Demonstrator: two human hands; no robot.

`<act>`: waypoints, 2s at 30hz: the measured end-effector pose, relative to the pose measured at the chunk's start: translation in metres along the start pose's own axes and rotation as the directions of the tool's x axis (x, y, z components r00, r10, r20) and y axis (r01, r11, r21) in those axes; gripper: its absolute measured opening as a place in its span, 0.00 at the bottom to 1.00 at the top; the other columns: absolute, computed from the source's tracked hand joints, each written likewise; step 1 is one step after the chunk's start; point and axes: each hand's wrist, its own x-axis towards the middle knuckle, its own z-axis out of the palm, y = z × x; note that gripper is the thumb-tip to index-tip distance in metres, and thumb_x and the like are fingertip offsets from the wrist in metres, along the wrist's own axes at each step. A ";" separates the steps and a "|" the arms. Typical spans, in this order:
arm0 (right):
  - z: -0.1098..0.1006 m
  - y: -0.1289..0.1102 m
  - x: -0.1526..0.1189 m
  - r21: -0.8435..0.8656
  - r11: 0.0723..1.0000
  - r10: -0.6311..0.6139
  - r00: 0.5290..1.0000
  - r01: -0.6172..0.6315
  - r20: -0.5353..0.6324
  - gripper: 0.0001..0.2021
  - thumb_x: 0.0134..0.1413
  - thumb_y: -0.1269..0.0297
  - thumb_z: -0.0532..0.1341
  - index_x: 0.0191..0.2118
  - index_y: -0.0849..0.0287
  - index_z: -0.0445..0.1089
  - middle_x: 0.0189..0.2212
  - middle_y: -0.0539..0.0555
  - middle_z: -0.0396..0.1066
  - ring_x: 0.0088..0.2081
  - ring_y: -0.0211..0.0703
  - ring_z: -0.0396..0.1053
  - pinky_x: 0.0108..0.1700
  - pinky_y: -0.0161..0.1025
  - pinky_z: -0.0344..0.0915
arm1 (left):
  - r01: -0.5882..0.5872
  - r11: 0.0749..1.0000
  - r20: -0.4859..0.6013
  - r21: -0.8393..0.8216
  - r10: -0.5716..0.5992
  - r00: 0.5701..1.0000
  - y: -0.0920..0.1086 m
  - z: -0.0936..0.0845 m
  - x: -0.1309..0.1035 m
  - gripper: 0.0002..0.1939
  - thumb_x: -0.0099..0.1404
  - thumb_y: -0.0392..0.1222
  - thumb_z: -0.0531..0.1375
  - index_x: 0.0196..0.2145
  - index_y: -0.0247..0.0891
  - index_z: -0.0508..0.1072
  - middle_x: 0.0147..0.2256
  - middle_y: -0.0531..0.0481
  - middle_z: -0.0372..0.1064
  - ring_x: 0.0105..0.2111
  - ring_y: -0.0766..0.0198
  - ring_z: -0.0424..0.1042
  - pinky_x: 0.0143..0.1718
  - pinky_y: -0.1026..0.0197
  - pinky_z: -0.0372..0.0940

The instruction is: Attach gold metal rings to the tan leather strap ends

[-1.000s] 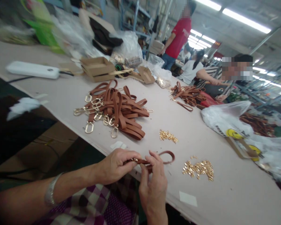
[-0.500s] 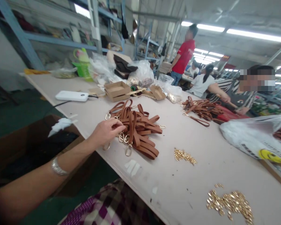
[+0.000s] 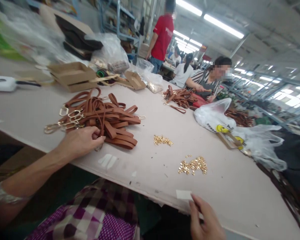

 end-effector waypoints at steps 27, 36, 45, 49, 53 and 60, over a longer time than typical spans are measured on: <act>0.100 -0.130 0.079 0.738 0.572 0.044 0.912 -0.357 0.407 0.12 0.52 0.55 0.65 0.37 0.58 0.73 0.26 0.50 0.75 0.27 0.40 0.72 0.35 0.39 0.70 | 0.425 0.117 0.440 -0.897 0.168 0.882 0.066 0.010 -0.060 0.13 0.61 0.42 0.62 0.42 0.34 0.73 0.39 0.47 0.75 0.27 0.70 0.72 0.25 0.70 0.61; 0.093 -0.160 0.052 0.827 0.389 -0.040 0.889 -0.406 0.455 0.07 0.53 0.60 0.66 0.36 0.58 0.75 0.25 0.49 0.75 0.28 0.37 0.73 0.36 0.37 0.70 | 0.272 0.164 0.313 -0.948 0.344 0.885 0.092 0.017 -0.074 0.15 0.64 0.35 0.57 0.47 0.37 0.76 0.35 0.52 0.77 0.34 0.67 0.75 0.33 0.69 0.67; 0.090 -0.154 0.048 0.800 0.468 -0.029 0.898 -0.376 0.439 0.06 0.53 0.61 0.65 0.35 0.57 0.75 0.28 0.48 0.73 0.31 0.36 0.70 0.37 0.35 0.67 | -0.095 0.491 0.121 -0.866 0.389 0.913 0.088 0.022 -0.079 0.20 0.64 0.31 0.55 0.50 0.44 0.76 0.38 0.56 0.78 0.35 0.66 0.76 0.37 0.69 0.68; 0.085 -0.158 0.044 0.810 0.455 -0.005 0.909 -0.369 0.417 0.05 0.53 0.62 0.64 0.33 0.59 0.71 0.28 0.48 0.73 0.31 0.37 0.69 0.37 0.35 0.67 | -0.281 0.584 -0.006 -0.761 0.427 0.904 0.086 0.025 -0.084 0.19 0.66 0.34 0.56 0.51 0.46 0.75 0.40 0.54 0.78 0.37 0.64 0.77 0.38 0.68 0.68; 0.085 -0.163 0.039 0.835 0.391 0.088 0.918 -0.388 0.386 0.07 0.52 0.64 0.64 0.31 0.58 0.66 0.27 0.47 0.72 0.30 0.36 0.69 0.36 0.35 0.67 | -0.428 0.591 -0.106 -0.684 0.500 0.859 0.085 0.030 -0.086 0.18 0.66 0.36 0.56 0.52 0.45 0.74 0.43 0.51 0.78 0.38 0.62 0.77 0.41 0.66 0.68; 0.083 -0.151 0.040 0.786 0.525 0.064 0.936 -0.326 0.345 0.08 0.53 0.61 0.63 0.33 0.58 0.66 0.29 0.48 0.71 0.31 0.37 0.70 0.36 0.35 0.67 | -0.031 0.462 0.173 -0.886 0.391 0.904 0.097 0.037 -0.083 0.11 0.65 0.40 0.57 0.43 0.40 0.75 0.36 0.49 0.76 0.34 0.61 0.76 0.36 0.63 0.69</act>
